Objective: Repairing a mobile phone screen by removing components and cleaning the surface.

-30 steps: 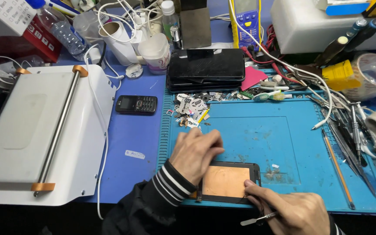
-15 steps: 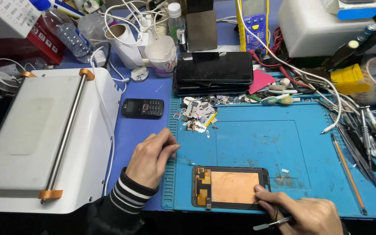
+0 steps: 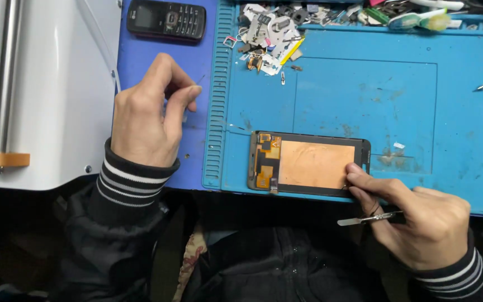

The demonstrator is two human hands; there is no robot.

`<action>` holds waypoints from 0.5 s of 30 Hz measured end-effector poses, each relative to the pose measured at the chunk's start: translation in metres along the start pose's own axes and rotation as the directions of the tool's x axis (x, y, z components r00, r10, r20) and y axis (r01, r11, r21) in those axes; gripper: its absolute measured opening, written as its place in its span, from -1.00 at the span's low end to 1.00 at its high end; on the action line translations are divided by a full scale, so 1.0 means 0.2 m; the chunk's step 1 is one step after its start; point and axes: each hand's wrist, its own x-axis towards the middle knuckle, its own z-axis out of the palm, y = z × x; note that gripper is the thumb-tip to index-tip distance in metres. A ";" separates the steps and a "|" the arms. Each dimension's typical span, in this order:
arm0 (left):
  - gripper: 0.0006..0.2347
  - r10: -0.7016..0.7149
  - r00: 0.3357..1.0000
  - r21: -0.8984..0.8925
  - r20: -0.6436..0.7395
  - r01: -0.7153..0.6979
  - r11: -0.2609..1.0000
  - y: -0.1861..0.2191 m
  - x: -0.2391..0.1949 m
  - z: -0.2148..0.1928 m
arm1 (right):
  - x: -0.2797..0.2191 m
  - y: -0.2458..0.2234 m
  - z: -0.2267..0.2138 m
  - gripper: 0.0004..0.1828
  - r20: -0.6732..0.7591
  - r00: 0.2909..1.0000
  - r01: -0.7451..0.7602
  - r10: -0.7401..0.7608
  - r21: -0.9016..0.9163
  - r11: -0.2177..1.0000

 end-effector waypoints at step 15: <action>-0.69 0.046 0.989 0.011 -0.137 -0.045 0.999 0.07 -0.10 -0.01 | 0.02 0.03 -0.04 -0.58 0.113 0.979 -0.191 0.172 0.188 0.963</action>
